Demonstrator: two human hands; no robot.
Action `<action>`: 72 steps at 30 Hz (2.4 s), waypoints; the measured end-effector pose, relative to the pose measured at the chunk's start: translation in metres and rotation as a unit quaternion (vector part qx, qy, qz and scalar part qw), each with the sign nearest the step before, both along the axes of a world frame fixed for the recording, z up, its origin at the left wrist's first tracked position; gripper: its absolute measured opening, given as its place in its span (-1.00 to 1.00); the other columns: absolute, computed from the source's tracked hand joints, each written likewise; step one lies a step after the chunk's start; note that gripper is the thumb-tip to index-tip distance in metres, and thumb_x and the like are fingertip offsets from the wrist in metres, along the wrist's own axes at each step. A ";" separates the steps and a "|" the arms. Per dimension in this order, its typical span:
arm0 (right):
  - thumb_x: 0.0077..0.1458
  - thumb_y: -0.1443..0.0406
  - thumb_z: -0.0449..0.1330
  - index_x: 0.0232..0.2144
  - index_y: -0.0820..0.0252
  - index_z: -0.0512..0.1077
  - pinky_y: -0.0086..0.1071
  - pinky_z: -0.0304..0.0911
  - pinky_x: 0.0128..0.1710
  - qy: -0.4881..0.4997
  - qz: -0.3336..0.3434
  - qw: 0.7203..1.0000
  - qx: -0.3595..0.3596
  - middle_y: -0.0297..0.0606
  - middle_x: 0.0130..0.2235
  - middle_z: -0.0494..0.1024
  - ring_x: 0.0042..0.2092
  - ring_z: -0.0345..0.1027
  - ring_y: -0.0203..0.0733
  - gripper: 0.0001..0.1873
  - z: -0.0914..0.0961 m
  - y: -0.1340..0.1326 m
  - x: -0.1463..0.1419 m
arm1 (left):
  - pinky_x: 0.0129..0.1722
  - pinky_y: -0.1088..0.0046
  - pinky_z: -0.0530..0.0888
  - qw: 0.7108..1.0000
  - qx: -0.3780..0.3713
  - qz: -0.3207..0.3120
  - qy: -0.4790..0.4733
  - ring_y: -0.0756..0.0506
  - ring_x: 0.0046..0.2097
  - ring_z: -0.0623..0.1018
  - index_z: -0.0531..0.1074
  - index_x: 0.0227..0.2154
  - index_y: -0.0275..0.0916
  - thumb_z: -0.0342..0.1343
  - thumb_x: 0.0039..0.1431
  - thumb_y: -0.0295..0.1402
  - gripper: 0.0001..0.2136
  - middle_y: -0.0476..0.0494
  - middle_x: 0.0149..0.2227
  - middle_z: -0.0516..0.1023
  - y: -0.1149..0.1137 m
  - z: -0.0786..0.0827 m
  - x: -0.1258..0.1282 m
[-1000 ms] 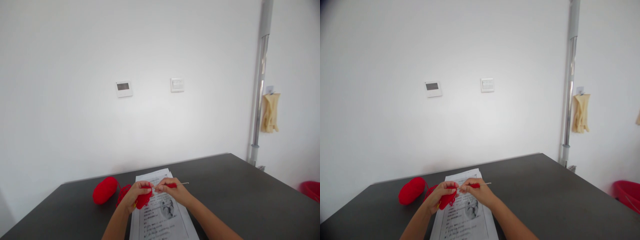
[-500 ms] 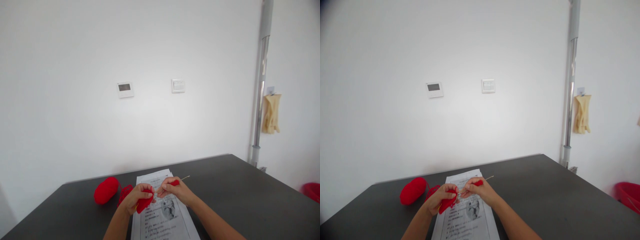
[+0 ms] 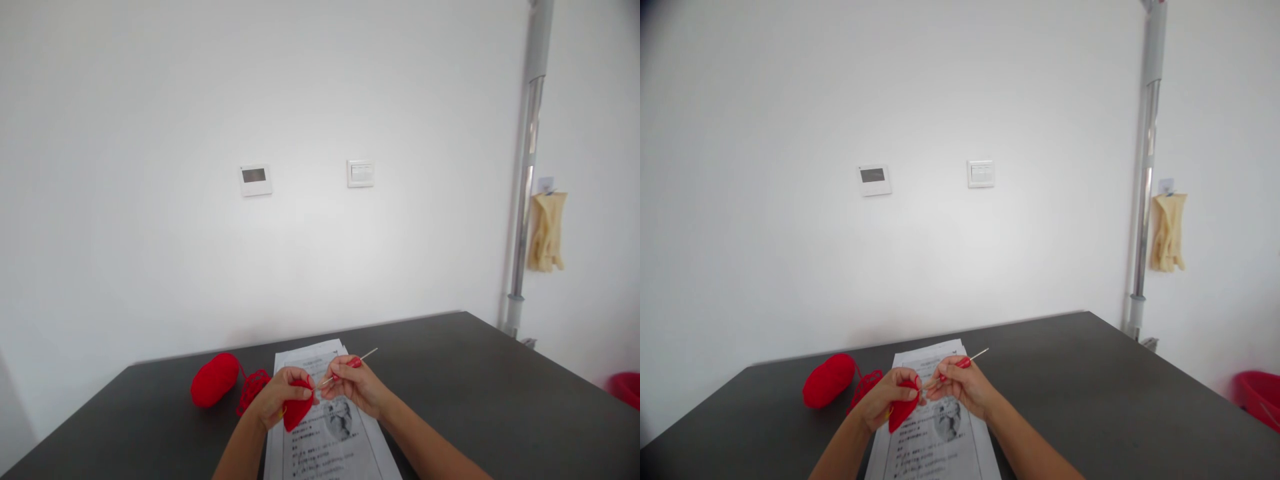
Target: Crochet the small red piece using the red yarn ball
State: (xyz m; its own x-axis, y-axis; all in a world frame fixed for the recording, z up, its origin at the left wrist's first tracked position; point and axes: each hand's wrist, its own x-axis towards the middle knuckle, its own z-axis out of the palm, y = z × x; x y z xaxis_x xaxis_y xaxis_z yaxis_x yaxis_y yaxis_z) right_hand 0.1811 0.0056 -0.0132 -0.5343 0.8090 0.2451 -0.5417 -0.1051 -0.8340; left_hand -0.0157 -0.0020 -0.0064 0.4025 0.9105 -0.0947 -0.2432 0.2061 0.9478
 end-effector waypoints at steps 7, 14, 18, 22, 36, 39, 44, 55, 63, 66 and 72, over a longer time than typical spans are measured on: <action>-0.08 0.11 0.37 -0.46 0.31 0.46 -0.38 0.42 -0.35 0.044 -0.076 0.996 -0.021 -0.20 -0.48 0.59 -0.44 0.51 -0.23 -0.65 -0.001 -0.006 -0.014 | -0.49 0.55 0.35 0.997 0.024 0.054 -0.049 0.00 -0.54 0.53 0.52 -0.56 -0.34 0.42 -0.31 -0.45 -0.80 -0.09 -0.61 0.57 0.000 0.001 0.004; -0.13 0.14 0.40 -0.47 0.30 0.48 -0.31 0.42 -0.32 0.065 -0.119 0.991 0.003 -0.21 -0.47 0.59 -0.42 0.51 -0.18 -0.67 0.006 -0.013 -0.020 | -0.39 0.46 0.45 0.995 0.005 0.035 -0.095 0.02 -0.54 0.52 0.49 -0.51 -0.31 0.43 -0.29 -0.37 -0.74 -0.03 -0.58 0.56 0.001 -0.003 0.009; -0.10 0.11 0.37 -0.46 0.30 0.46 -0.35 0.41 -0.36 0.066 -0.084 0.994 -0.013 -0.21 -0.48 0.58 -0.42 0.51 -0.18 -0.65 0.007 -0.015 -0.021 | -0.43 0.46 0.45 0.994 0.005 0.001 -0.108 0.05 -0.63 0.43 0.47 -0.53 -0.30 0.45 -0.36 -0.27 -0.68 0.02 -0.68 0.49 0.001 -0.012 0.009; -0.08 0.09 0.35 -0.47 0.33 0.43 -0.40 0.40 -0.40 0.053 -0.047 0.997 -0.026 -0.16 -0.50 0.57 -0.45 0.51 -0.22 -0.62 0.004 -0.014 -0.022 | -0.48 0.43 0.45 0.994 0.013 -0.017 -0.105 0.02 -0.66 0.42 0.48 -0.55 -0.30 0.47 -0.42 -0.32 -0.67 0.00 -0.72 0.48 0.001 -0.014 0.003; 0.09 0.13 0.22 -0.39 0.23 0.55 -0.30 0.38 -0.32 -0.067 -0.212 0.957 0.186 -0.19 -0.40 0.59 -0.36 0.47 -0.16 -0.74 0.001 -0.013 -0.021 | -0.41 0.48 0.41 0.994 0.014 0.035 -0.104 0.00 -0.52 0.52 0.50 -0.54 -0.33 0.41 -0.27 -0.37 -0.77 -0.07 -0.57 0.56 0.001 -0.005 0.014; 0.10 0.21 0.22 -0.34 0.13 0.58 -0.24 0.30 -0.08 -0.123 -0.246 0.916 0.293 -0.19 -0.24 0.60 -0.16 0.44 -0.11 -0.83 0.002 -0.013 -0.014 | -0.53 0.53 0.35 0.995 0.002 0.041 -0.094 0.00 -0.57 0.49 0.51 -0.52 -0.36 0.41 -0.28 -0.36 -0.75 -0.09 -0.62 0.54 0.002 -0.007 0.015; 0.17 0.25 0.15 -0.23 0.05 0.56 -0.22 0.23 -0.03 -0.195 -0.256 0.842 0.432 -0.21 -0.17 0.60 -0.13 0.41 -0.13 -0.81 0.002 -0.009 -0.004 | -0.58 0.58 0.30 0.995 -0.004 0.051 -0.084 0.06 -0.62 0.42 0.53 -0.50 -0.40 0.40 -0.25 -0.39 -0.77 -0.07 -0.65 0.50 0.003 -0.007 0.020; 0.23 0.25 0.08 -0.21 0.11 0.52 -0.25 0.28 -0.09 -0.253 -0.279 0.775 0.508 -0.18 -0.20 0.60 -0.16 0.40 -0.14 -0.79 -0.001 -0.003 -0.001 | -0.26 0.48 0.44 0.995 0.014 0.053 -0.080 -0.10 -0.32 0.59 0.59 -0.35 -0.33 0.38 -0.29 -0.49 -0.69 -0.16 -0.43 0.63 -0.001 0.002 0.028; 0.19 0.31 0.10 -0.22 0.11 0.53 -0.35 0.31 -0.15 -0.264 -0.276 0.791 0.477 -0.21 -0.25 0.62 -0.20 0.45 -0.19 -0.80 -0.001 -0.004 0.000 | -0.24 0.44 0.43 0.995 0.001 0.071 -0.074 -0.11 -0.32 0.59 0.58 -0.26 -0.32 0.37 -0.28 -0.50 -0.62 -0.19 -0.38 0.64 0.004 -0.006 0.024; 0.18 0.33 0.09 -0.21 0.10 0.53 -0.36 0.31 -0.14 -0.266 -0.270 0.797 0.470 -0.23 -0.23 0.62 -0.19 0.46 -0.20 -0.78 -0.002 -0.003 0.000 | -0.22 0.40 0.43 0.995 0.000 0.074 -0.069 -0.12 -0.34 0.59 0.58 -0.23 -0.31 0.36 -0.25 -0.48 -0.62 -0.20 -0.38 0.65 0.006 -0.008 0.024; 0.14 0.33 0.14 -0.28 0.15 0.55 -0.35 0.32 -0.19 -0.271 -0.305 0.809 0.423 -0.19 -0.29 0.61 -0.23 0.48 -0.17 -0.83 -0.009 0.000 -0.002 | -0.30 0.45 0.41 0.994 0.020 0.089 -0.057 -0.07 -0.40 0.57 0.59 -0.24 -0.30 0.38 -0.26 -0.46 -0.61 -0.17 -0.41 0.65 0.007 -0.009 0.023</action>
